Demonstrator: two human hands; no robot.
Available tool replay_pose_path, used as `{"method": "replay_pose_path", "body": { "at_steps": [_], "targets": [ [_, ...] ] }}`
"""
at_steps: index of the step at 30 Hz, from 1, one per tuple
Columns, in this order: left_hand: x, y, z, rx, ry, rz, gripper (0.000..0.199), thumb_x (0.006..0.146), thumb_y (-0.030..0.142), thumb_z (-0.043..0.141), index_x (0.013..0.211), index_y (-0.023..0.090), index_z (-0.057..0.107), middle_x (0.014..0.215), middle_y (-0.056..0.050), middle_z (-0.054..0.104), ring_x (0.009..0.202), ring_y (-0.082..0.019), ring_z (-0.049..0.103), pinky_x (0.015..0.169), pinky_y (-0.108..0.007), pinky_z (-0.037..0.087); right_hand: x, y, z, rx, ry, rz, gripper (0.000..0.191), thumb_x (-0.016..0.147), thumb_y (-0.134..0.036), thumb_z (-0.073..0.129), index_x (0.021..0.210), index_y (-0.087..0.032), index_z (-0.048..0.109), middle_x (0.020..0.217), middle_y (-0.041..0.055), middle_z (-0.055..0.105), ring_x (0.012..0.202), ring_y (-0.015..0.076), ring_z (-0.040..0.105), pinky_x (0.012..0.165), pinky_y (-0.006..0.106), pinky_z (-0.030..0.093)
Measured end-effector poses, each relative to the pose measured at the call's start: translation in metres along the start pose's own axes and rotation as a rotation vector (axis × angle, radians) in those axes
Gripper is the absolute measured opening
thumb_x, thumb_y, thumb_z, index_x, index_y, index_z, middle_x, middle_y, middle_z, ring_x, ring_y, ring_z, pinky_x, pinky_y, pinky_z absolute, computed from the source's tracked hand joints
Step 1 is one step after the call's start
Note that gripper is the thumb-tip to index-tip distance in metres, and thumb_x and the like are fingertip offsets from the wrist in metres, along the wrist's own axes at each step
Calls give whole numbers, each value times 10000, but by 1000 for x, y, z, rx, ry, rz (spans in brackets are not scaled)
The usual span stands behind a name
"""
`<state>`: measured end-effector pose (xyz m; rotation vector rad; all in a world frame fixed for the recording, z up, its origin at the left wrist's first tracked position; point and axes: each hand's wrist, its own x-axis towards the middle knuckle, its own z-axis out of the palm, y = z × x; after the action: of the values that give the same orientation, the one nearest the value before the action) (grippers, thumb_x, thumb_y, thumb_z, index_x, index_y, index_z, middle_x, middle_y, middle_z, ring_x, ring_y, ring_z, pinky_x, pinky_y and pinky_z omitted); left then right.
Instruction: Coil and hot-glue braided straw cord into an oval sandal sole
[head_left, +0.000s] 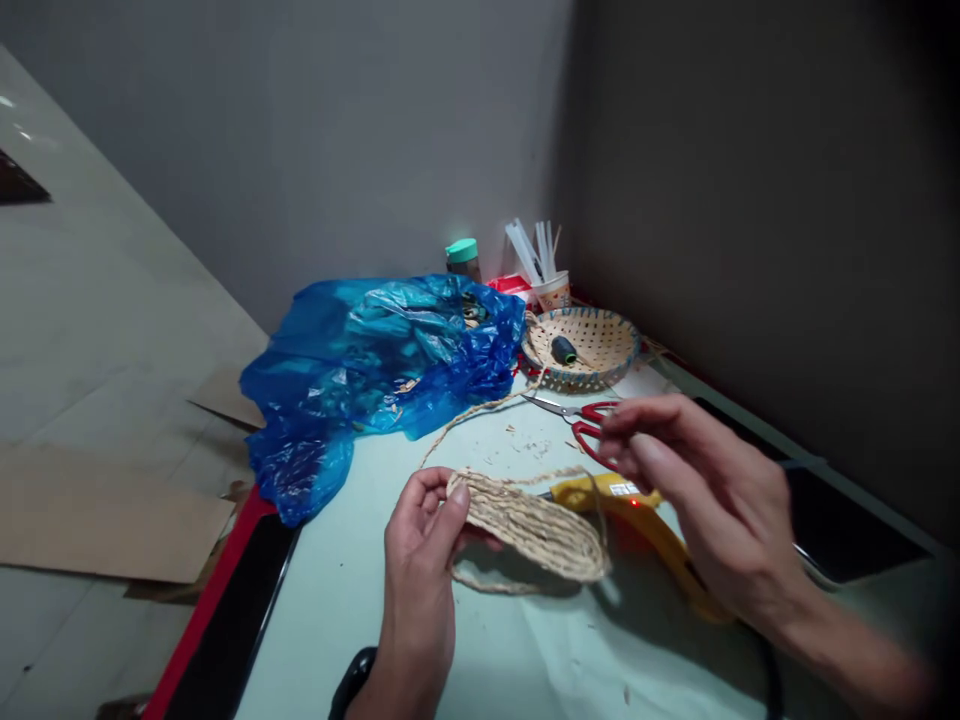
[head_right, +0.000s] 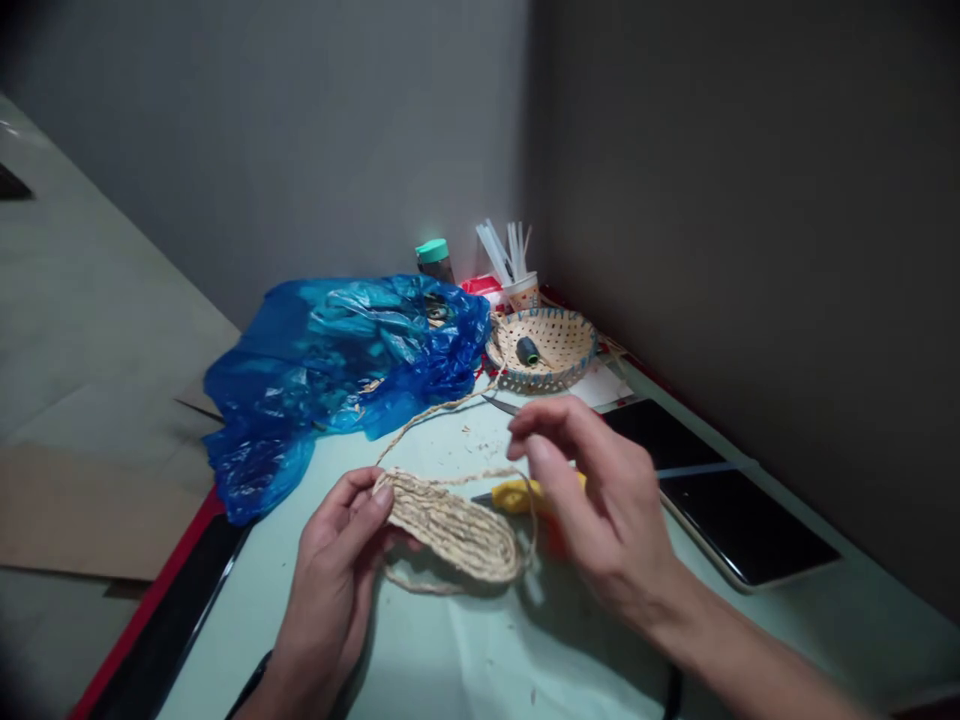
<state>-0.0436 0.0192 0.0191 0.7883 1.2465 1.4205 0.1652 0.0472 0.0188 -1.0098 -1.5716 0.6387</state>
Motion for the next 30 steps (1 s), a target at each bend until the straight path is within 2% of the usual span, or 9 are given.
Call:
{"method": "replay_pose_path", "body": {
  "at_steps": [4, 10, 14, 17, 20, 23, 27, 30],
  "targets": [
    [5, 9, -3, -89, 33, -7, 263, 854, 307, 731, 1050, 137, 689, 1021, -81, 714, 786, -154, 645, 648, -231, 545, 0, 6, -4, 141, 23, 96, 302, 1033, -418, 470, 797, -239, 527, 696, -5, 445, 622, 161, 393, 533, 295, 322],
    [5, 13, -6, -146, 50, 66, 141, 877, 285, 707, 950, 167, 681, 925, -38, 708, 788, -136, 641, 682, -221, 556, 6, -1, 5, 13, -136, 170, 480, 993, -544, 497, 651, -209, 459, 614, -6, 407, 537, 136, 352, 460, 271, 304],
    [1, 11, -6, -186, 64, 101, 130, 852, 252, 727, 943, 175, 676, 903, -16, 692, 791, -128, 650, 709, -219, 558, 8, -1, 9, -11, -168, 208, 507, 971, -589, 512, 646, -201, 489, 609, -6, 400, 541, 132, 360, 451, 249, 317],
    [0, 10, -7, -180, 92, 110, 168, 812, 245, 765, 937, 167, 685, 865, -13, 698, 788, -130, 663, 715, -206, 547, 7, 3, 7, 56, -164, 268, 410, 961, -579, 547, 782, -210, 547, 645, -11, 461, 558, 131, 410, 473, 231, 368],
    [-2, 8, -7, -148, 81, 118, 198, 803, 267, 782, 927, 161, 669, 865, -28, 720, 793, -152, 681, 713, -235, 556, 4, 4, 7, 229, -333, 315, 374, 998, -595, 455, 1014, -233, 549, 718, 1, 562, 569, 141, 476, 523, 247, 441],
    [-4, 8, -7, -116, 69, 124, 209, 806, 267, 790, 924, 155, 658, 842, -30, 736, 786, -147, 694, 728, -231, 555, 1, 0, 10, 351, -439, 375, 381, 1006, -592, 443, 1089, -234, 545, 782, 26, 624, 579, 149, 505, 518, 261, 438],
    [-3, 7, -9, -85, -13, 90, 211, 808, 269, 791, 919, 152, 655, 774, -28, 739, 738, -158, 711, 688, -240, 563, 2, -8, 13, 281, -501, 427, 442, 1033, -578, 413, 922, -200, 614, 734, 35, 638, 589, 134, 540, 524, 237, 433],
    [0, 6, -10, -45, -44, 83, 182, 825, 267, 776, 892, 154, 651, 780, -29, 742, 751, -167, 725, 680, -241, 573, 3, -9, 15, 311, -475, 449, 479, 1026, -594, 420, 859, -186, 606, 680, 26, 621, 563, 126, 538, 520, 227, 445]
  ]
}}
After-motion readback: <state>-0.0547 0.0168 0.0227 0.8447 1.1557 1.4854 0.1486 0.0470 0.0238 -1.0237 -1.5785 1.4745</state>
